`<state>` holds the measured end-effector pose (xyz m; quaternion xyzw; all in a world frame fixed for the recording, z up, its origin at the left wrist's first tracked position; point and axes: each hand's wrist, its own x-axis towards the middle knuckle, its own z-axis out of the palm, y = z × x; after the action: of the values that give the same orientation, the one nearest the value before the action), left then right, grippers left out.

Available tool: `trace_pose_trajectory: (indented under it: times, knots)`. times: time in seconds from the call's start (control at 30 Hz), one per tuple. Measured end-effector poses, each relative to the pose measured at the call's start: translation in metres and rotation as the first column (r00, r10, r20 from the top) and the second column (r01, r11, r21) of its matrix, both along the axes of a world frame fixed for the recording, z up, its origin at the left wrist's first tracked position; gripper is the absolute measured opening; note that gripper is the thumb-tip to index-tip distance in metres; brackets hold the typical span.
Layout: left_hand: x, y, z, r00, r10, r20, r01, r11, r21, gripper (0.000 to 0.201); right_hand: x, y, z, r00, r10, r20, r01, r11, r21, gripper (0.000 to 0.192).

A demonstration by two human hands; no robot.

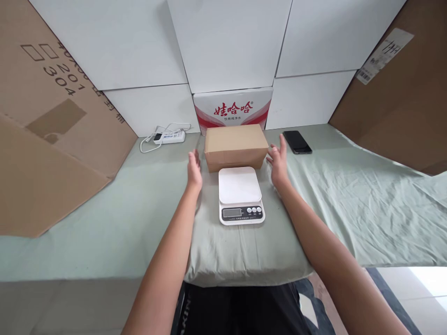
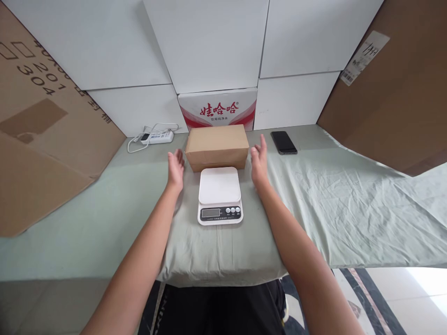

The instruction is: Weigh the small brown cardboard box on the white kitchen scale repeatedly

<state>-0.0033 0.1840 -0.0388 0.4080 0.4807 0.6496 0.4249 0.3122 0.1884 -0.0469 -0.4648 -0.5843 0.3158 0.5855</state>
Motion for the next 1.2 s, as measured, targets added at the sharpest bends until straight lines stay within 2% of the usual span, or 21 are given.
trace_pose_trajectory:
  times: [0.07,0.13,0.23,0.33,0.43,0.6,0.73,0.87,0.93,1.03,1.13,1.2]
  knots:
    - [-0.015,0.001,0.006,0.997,0.072,0.016,-0.072,0.997,-0.029,0.087,0.017,0.005,-0.004,0.981,-0.162,-0.110,0.152,0.984,-0.093,0.091]
    - [-0.027,-0.001,0.010,0.994,0.108,0.035,-0.106,0.993,-0.051,0.086,0.029,0.008,-0.005,0.947,-0.264,-0.185,0.235,0.958,-0.166,0.088]
    - [-0.029,-0.005,0.016,0.991,0.122,0.047,-0.117,0.989,-0.085,0.086,0.032,0.007,-0.002,0.892,-0.346,-0.291,0.293,0.933,-0.208,0.074]
    - [-0.019,-0.009,0.019,0.995,0.092,0.040,-0.087,0.990,-0.114,0.083,0.021,0.001,0.006,0.852,-0.372,-0.368,0.316,0.927,-0.204,0.056]
    - [-0.008,-0.011,0.018,0.998,0.052,0.035,-0.047,0.990,-0.129,0.081,0.010,-0.006,0.013,0.863,-0.337,-0.377,0.292,0.941,-0.172,0.044]
    - [0.001,-0.012,0.010,1.000,-0.012,0.000,0.012,0.993,-0.119,0.080,0.002,-0.014,0.020,0.932,-0.258,-0.256,0.224,0.962,-0.154,0.030]
    - [0.003,-0.010,0.002,0.997,-0.076,-0.026,0.072,0.991,-0.113,0.089,0.001,-0.017,0.021,0.952,-0.232,-0.201,0.204,0.967,-0.152,0.028]
    - [0.003,-0.008,-0.003,0.992,-0.118,-0.044,0.115,0.990,-0.077,0.095,-0.002,-0.017,0.020,0.956,-0.193,-0.221,0.161,0.975,-0.155,0.027]
    - [0.004,-0.008,-0.004,0.989,-0.136,-0.058,0.133,0.990,-0.049,0.096,-0.005,-0.016,0.018,0.956,-0.150,-0.254,0.113,0.982,-0.154,0.034]
    - [0.007,-0.010,-0.005,0.983,-0.161,-0.084,0.160,0.987,-0.013,0.098,-0.013,-0.017,0.015,0.963,-0.057,-0.264,0.012,0.986,-0.169,0.054]
    - [0.009,-0.013,-0.006,0.975,-0.189,-0.115,0.192,0.981,0.020,0.099,-0.021,-0.021,0.014,0.975,0.061,-0.212,-0.098,0.981,-0.170,0.071]
    - [0.010,-0.015,-0.006,0.969,-0.208,-0.131,0.214,0.976,0.033,0.101,-0.025,-0.024,0.014,0.981,0.103,-0.163,-0.129,0.979,-0.157,0.076]
